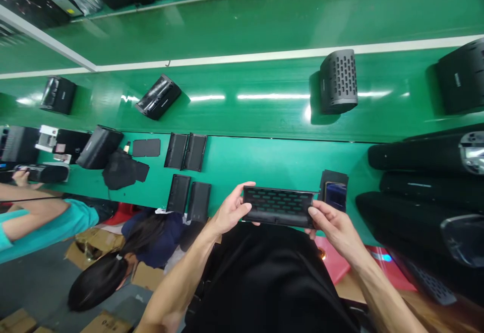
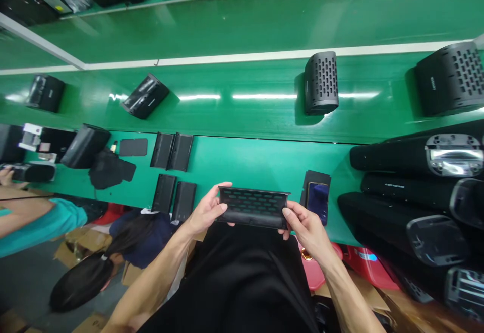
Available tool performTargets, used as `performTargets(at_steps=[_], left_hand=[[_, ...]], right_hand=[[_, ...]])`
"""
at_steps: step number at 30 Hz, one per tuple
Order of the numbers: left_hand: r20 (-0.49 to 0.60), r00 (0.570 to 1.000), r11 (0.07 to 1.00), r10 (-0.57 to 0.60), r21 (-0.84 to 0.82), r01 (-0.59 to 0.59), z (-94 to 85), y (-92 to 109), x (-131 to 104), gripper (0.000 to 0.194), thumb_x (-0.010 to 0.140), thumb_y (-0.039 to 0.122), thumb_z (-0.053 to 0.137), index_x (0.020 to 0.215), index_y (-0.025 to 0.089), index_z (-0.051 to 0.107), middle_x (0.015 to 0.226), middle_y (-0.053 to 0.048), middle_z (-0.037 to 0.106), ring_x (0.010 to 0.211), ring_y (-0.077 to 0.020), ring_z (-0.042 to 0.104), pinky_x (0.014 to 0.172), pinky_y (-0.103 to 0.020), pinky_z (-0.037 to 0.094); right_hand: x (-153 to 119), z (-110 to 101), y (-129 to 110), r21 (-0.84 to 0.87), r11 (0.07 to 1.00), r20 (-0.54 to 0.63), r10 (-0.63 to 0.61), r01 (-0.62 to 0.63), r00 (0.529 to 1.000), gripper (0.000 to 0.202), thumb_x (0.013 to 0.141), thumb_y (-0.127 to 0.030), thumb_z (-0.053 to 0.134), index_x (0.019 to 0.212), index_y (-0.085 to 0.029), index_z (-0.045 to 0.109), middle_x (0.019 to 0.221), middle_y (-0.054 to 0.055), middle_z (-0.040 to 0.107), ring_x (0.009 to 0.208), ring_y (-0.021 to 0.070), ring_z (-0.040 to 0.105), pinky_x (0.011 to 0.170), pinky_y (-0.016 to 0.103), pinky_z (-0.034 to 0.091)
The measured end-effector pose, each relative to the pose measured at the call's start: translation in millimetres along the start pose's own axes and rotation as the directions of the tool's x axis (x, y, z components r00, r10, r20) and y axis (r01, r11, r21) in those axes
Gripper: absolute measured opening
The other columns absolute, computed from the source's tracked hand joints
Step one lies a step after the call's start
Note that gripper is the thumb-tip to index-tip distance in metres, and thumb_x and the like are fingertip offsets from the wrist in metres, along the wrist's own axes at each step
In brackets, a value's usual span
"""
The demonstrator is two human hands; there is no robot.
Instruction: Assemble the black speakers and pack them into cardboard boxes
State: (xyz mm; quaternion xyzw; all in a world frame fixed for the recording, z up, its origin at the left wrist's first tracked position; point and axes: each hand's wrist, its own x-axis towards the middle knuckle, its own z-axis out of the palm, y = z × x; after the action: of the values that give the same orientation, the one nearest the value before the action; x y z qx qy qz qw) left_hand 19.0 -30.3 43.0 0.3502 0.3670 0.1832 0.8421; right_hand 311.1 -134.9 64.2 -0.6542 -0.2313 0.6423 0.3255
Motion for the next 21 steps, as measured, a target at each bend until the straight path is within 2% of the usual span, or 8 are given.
performTargets(at_steps=[5, 9, 13, 18, 21], left_hand=[[-0.001, 1.0, 0.998, -0.022, -0.052, 0.022, 1.3, 0.7, 3.4, 0.076, 0.091, 0.036, 0.076, 0.154, 0.026, 0.035, 0.103, -0.005, 0.07, 0.075, -0.0209, 0.077, 0.071, -0.035, 0.065], [-0.047, 0.996, 0.995, -0.07, -0.069, 0.067, 6.9, 6.1, 5.3, 0.089, 0.079, 0.025, 0.084, 0.154, 0.029, 0.035, 0.112, -0.004, 0.064, 0.08, -0.0155, 0.071, 0.072, -0.035, 0.067], [-0.1, 0.992, 0.996, -0.083, -0.051, 0.078, 10.3, 8.0, 8.5, 0.09, 0.074, 0.018, 0.082, 0.151, 0.029, 0.037, 0.116, -0.004, 0.06, 0.083, -0.0139, 0.067, 0.071, -0.033, 0.067], [-0.17, 0.981, 0.996, -0.092, -0.013, 0.091, 10.0, 5.2, 12.7, 0.092, 0.07, 0.018, 0.081, 0.15, 0.025, 0.037, 0.11, -0.004, 0.06, 0.078, -0.0137, 0.066, 0.061, -0.028, 0.064], [-0.229, 0.964, 0.986, -0.133, 0.07, 0.153, 11.0, 5.4, 13.6, 0.094, 0.073, 0.021, 0.082, 0.153, 0.026, 0.034, 0.107, -0.002, 0.061, 0.063, -0.009, 0.063, 0.051, -0.022, 0.057]], right_hand=[[-0.3, 2.6, -4.5, 0.017, 1.0, -0.013, 0.006, -0.006, 1.0, 0.056, 0.086, -0.068, 0.074, 0.107, -0.017, 0.067, 0.065, 0.001, 0.071, 0.052, 0.0174, 0.065, 0.057, 0.03, 0.052], [0.8, 2.5, -4.7, -0.011, 1.0, -0.005, -0.016, 0.015, 1.0, 0.053, 0.087, -0.068, 0.072, 0.102, -0.018, 0.067, 0.064, 0.001, 0.071, 0.052, 0.0176, 0.065, 0.059, 0.031, 0.052], [3.7, 3.2, -0.2, -0.037, 0.999, -0.009, -0.023, 0.023, 1.0, 0.051, 0.089, -0.068, 0.071, 0.103, -0.019, 0.066, 0.065, 0.001, 0.072, 0.052, 0.0178, 0.065, 0.06, 0.031, 0.051], [7.9, 4.2, 7.2, -0.041, 0.999, -0.012, -0.025, 0.025, 1.0, 0.05, 0.092, -0.065, 0.069, 0.108, -0.018, 0.066, 0.066, 0.001, 0.072, 0.055, 0.0177, 0.066, 0.062, 0.031, 0.051], [9.3, 4.7, 8.9, -0.049, 0.998, -0.023, -0.038, 0.037, 0.999, 0.049, 0.093, -0.063, 0.069, 0.111, -0.018, 0.068, 0.07, 0.001, 0.073, 0.056, 0.0175, 0.066, 0.064, 0.032, 0.051]])
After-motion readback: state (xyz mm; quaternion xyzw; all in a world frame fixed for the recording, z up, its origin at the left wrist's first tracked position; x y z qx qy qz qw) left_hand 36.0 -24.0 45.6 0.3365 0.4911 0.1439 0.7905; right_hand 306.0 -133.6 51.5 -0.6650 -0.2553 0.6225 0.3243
